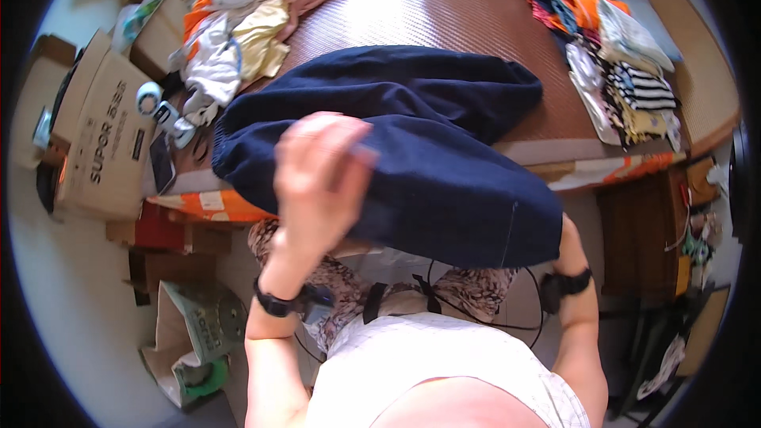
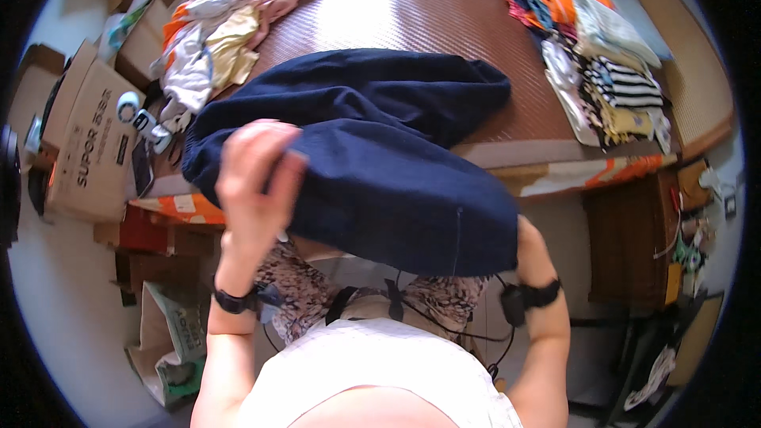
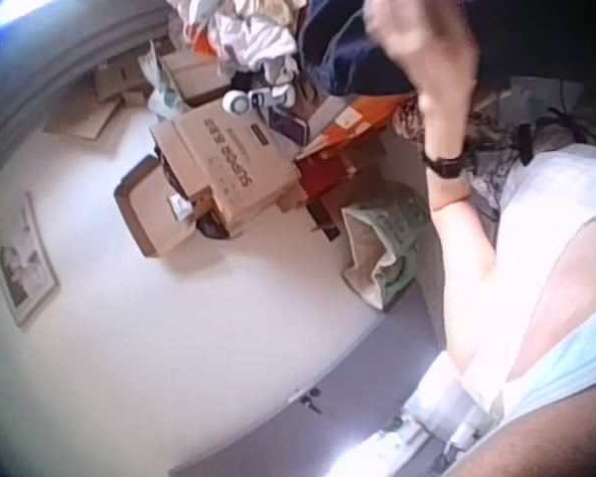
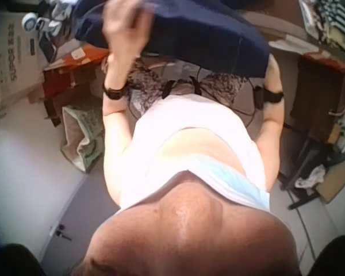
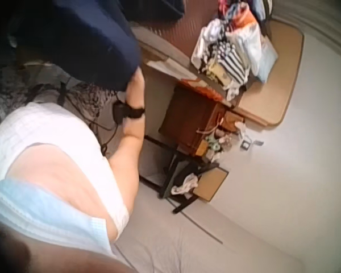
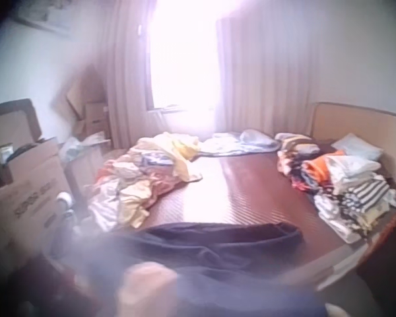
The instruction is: Fold various pieces of clothing on a bed.
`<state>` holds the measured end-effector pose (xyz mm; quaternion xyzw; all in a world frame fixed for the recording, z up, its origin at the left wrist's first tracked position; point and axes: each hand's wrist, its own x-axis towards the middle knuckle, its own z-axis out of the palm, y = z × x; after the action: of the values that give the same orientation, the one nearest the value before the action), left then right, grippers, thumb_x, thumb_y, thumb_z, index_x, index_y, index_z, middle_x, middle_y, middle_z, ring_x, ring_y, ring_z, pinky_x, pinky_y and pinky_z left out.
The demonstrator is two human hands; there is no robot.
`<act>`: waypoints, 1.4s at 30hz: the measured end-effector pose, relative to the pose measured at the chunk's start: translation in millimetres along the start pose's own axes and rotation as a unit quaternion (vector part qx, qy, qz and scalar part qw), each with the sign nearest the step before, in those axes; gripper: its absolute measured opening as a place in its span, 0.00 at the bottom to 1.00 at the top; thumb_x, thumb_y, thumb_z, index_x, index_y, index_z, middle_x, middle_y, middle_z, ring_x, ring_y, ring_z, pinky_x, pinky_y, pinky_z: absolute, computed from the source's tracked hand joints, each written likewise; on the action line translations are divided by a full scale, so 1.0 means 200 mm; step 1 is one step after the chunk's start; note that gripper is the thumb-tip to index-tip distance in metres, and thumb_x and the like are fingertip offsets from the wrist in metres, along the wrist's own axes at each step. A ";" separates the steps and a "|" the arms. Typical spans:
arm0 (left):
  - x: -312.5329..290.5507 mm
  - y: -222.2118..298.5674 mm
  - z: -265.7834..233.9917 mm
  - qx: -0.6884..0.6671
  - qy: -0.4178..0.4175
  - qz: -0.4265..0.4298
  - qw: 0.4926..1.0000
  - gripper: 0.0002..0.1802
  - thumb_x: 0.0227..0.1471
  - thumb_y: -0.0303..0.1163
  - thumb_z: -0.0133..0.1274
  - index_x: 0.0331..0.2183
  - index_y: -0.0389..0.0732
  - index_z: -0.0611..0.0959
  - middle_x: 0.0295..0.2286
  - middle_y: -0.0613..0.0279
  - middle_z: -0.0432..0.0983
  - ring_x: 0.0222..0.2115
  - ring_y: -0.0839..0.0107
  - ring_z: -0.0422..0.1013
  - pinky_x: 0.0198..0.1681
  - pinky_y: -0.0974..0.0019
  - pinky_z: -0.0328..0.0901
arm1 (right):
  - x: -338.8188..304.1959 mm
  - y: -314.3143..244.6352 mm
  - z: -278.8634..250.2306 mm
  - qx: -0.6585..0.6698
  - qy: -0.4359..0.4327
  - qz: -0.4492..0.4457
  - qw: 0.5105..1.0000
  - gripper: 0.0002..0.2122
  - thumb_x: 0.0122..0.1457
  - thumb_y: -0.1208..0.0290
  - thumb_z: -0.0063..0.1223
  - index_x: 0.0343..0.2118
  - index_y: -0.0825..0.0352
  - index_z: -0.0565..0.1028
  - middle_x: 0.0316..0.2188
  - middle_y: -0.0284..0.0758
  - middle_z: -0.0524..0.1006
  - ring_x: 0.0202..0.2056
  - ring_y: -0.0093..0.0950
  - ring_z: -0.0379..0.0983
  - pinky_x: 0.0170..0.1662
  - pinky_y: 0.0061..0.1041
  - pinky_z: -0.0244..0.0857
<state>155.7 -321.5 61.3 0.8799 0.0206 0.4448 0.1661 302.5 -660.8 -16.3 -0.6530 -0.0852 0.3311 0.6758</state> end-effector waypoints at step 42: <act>-0.24 -0.93 -0.35 -0.389 -0.074 -0.563 0.725 0.13 0.47 0.44 0.60 0.28 0.45 0.80 0.19 0.81 0.66 0.18 0.90 0.58 0.21 0.85 0.56 | 0.68 -0.36 -0.51 -0.184 0.113 -0.163 0.963 0.38 0.52 0.67 0.57 0.62 0.69 0.47 0.63 0.38 0.46 0.63 0.31 0.45 0.63 0.29 0.38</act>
<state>92.1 -135.8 4.4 0.5951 0.3248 0.1718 0.7147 487.3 -664.5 -6.1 -0.7765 -0.1733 0.1192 0.5939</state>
